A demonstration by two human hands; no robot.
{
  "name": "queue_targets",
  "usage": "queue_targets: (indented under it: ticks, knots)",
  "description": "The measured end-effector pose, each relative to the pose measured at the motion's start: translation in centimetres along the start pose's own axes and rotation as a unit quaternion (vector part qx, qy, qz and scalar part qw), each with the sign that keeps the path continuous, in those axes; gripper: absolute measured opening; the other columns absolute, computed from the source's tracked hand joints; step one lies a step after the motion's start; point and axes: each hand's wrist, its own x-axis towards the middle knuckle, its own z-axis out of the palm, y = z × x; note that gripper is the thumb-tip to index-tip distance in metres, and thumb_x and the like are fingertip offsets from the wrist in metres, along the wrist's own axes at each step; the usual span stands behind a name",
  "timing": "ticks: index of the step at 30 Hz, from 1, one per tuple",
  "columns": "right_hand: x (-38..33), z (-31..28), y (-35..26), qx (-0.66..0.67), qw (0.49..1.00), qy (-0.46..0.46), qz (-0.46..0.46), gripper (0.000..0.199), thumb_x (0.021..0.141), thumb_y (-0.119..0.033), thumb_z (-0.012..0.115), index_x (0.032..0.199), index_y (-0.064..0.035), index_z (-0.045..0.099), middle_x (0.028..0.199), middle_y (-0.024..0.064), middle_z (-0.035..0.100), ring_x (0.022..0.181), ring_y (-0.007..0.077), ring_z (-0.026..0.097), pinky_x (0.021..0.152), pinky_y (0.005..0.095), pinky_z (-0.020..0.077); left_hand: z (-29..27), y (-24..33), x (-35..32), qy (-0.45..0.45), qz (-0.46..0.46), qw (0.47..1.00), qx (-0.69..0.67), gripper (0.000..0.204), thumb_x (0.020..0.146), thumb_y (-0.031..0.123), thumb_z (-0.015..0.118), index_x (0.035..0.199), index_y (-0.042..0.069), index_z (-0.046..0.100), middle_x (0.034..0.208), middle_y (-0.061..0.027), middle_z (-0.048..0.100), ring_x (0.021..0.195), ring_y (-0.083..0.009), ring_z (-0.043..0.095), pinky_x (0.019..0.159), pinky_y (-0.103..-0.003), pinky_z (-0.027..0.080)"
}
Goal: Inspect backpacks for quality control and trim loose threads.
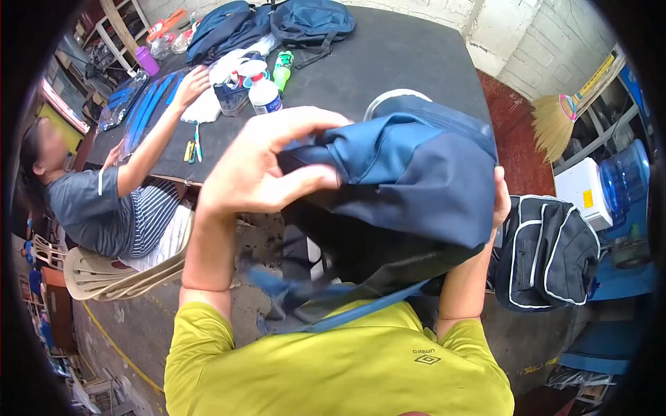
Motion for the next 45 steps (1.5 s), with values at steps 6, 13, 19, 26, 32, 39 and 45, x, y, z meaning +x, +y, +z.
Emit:
queue_targets:
  ticks: [6,13,19,26,32,39,45]
  knots:
    - [1.6,-7.3,7.9,0.75,0.647,-0.097,-0.099,0.06,0.11,-0.043,0.053,0.15,0.0023,0.06,0.155,0.0176,0.063,0.142,0.0319,0.059,0.126,0.0457,0.0411,1.7,-1.9,1.1,0.096,-0.152,0.947,-0.266,0.037,0.109,0.028,0.071,0.123,-0.004,0.079,0.12,-0.0065,0.081,0.11,-0.0133,0.07,0.102,-0.031,0.053]
    - [1.5,-8.1,8.3,0.735,0.664,-0.098,-0.094,0.06,0.11,-0.042,0.054,0.149,0.0023,0.06,0.154,0.0173,0.063,0.141,0.0314,0.059,0.126,0.0454,0.0415,3.6,-4.6,3.6,-0.033,-0.295,0.913,-0.28,0.04,0.109,0.034,0.068,0.124,-0.002,0.081,0.117,-0.0099,0.083,0.117,-0.0161,0.07,0.108,-0.03,0.05]
    - [2.6,-7.7,8.4,0.72,0.681,-0.101,-0.083,0.059,0.11,-0.041,0.054,0.149,0.0023,0.061,0.153,0.017,0.063,0.14,0.0309,0.06,0.125,0.045,0.0419,-1.0,-3.5,7.1,-0.158,-0.123,0.956,-0.216,0.056,0.11,0.042,0.066,0.156,0.011,0.064,0.14,-0.0032,0.068,0.132,-0.0162,0.059,0.12,-0.034,0.04]
    - [3.8,-7.4,8.8,0.701,0.703,-0.101,-0.068,0.058,0.11,-0.041,0.054,0.148,0.0023,0.061,0.151,0.0166,0.064,0.139,0.0304,0.06,0.124,0.0445,0.0423,1.3,-0.6,11.6,-0.325,-0.066,0.936,-0.121,0.032,0.109,0.035,0.074,0.099,0.004,0.075,0.078,0.0044,0.063,0.077,-0.0041,0.056,0.069,-0.026,0.048]
    - [4.7,-6.9,8.8,0.686,0.718,-0.104,-0.059,0.057,0.11,-0.04,0.055,0.147,0.0023,0.061,0.15,0.0163,0.064,0.138,0.0299,0.06,0.123,0.0442,0.0427,1.5,-0.6,11.0,-0.307,-0.109,0.894,-0.308,0.036,0.115,0.037,0.065,0.104,0.003,0.067,0.095,0.0049,0.065,0.091,-0.0025,0.057,0.081,-0.025,0.048]
    - [4.6,-6.6,9.0,0.665,0.739,-0.097,-0.05,0.056,0.11,-0.039,0.055,0.147,0.0023,0.062,0.149,0.016,0.065,0.137,0.0294,0.061,0.122,0.0437,0.0432,4.6,-0.4,11.7,-0.306,-0.092,0.897,-0.305,0.031,0.108,0.029,0.077,0.093,0.003,0.07,0.079,0.0052,0.065,0.075,-0.0029,0.057,0.068,-0.025,0.047]
    - [5.1,-5.5,8.9,0.647,0.755,-0.104,-0.036,0.055,0.11,-0.039,0.055,0.146,0.0023,0.062,0.148,0.0157,0.065,0.136,0.0289,0.061,0.121,0.0433,0.0436,12.0,-3.8,11.0,-0.297,-0.087,0.946,-0.095,0.04,0.097,0.043,0.082,0.102,0.003,0.079,0.092,-0.016,0.079,0.091,-0.0278,0.076,0.082,-0.044,0.058]
